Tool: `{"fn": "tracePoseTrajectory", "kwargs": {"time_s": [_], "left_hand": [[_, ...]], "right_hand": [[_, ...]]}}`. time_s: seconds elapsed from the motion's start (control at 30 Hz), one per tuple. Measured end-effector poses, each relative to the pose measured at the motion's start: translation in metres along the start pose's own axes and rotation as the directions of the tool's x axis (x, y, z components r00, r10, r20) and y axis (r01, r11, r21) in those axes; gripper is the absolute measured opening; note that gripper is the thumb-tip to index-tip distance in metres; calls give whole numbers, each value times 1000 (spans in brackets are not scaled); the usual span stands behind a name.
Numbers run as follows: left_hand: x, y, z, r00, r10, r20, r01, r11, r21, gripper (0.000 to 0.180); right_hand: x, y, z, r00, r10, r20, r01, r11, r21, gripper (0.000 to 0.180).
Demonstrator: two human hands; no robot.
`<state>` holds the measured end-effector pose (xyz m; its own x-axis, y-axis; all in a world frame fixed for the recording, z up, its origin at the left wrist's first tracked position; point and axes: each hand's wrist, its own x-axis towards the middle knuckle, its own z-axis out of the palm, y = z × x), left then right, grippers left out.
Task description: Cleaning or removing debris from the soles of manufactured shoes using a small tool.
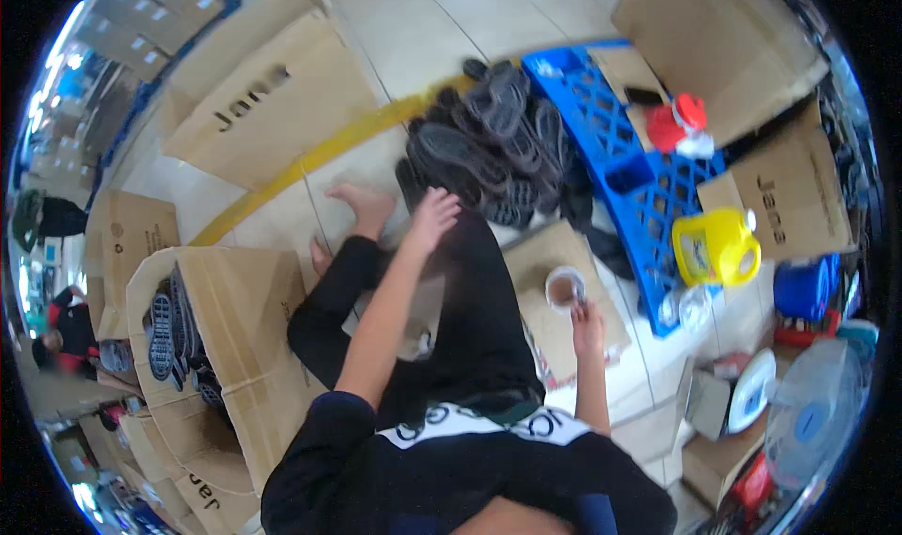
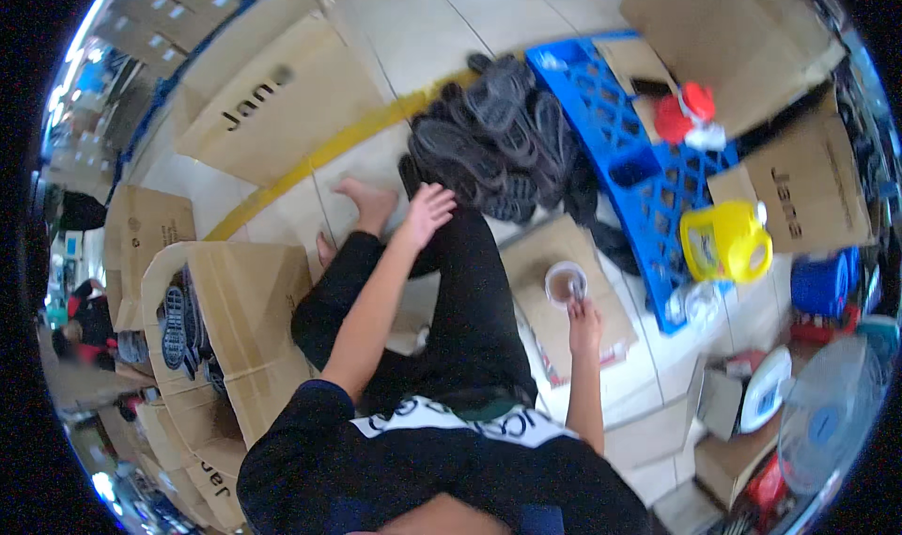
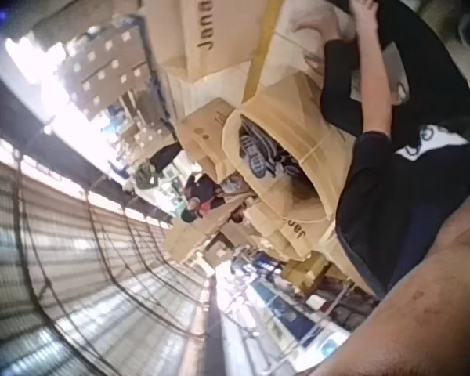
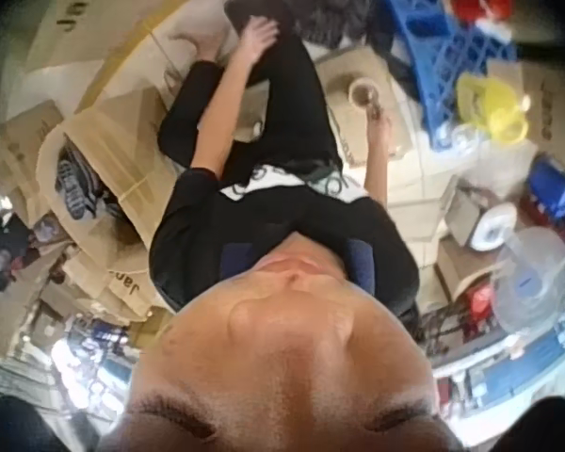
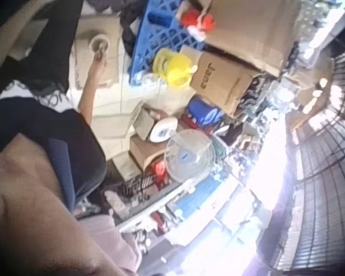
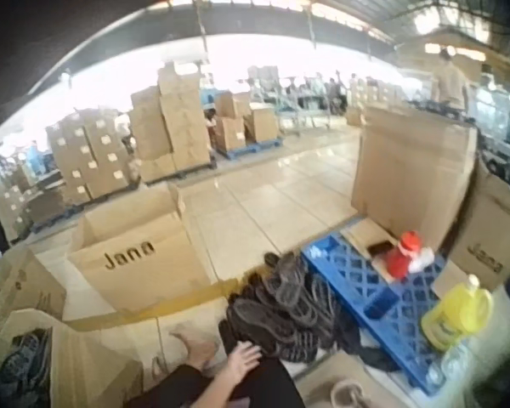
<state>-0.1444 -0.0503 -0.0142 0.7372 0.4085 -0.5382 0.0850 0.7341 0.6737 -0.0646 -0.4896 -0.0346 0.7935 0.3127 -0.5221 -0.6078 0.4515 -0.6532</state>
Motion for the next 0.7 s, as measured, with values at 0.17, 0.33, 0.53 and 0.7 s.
{"fn": "tracePoseTrajectory", "kwargs": {"time_s": [0.17, 0.33, 0.53, 0.7], "left_hand": [[-137, -2, -66, 995, 95, 38, -99, 990, 104, 57], [-300, -12, -133, 941, 139, -309, -164, 985, -54, 46], [-434, 79, -108, 740, 633, -230, -526, 756, 389, 40], [-567, 173, -194, 560, 683, -468, -357, 709, 608, 44]], "right_hand": [[50, 14, -8, 978, -32, -208, -27, 961, -274, 26], [94, 69, -27, 994, -74, 85, 112, 751, -651, 36], [146, 51, -217, 940, -12, 341, 109, 958, -266, 34], [181, 73, -60, 948, 11, 319, 117, 918, -379, 32]]}}
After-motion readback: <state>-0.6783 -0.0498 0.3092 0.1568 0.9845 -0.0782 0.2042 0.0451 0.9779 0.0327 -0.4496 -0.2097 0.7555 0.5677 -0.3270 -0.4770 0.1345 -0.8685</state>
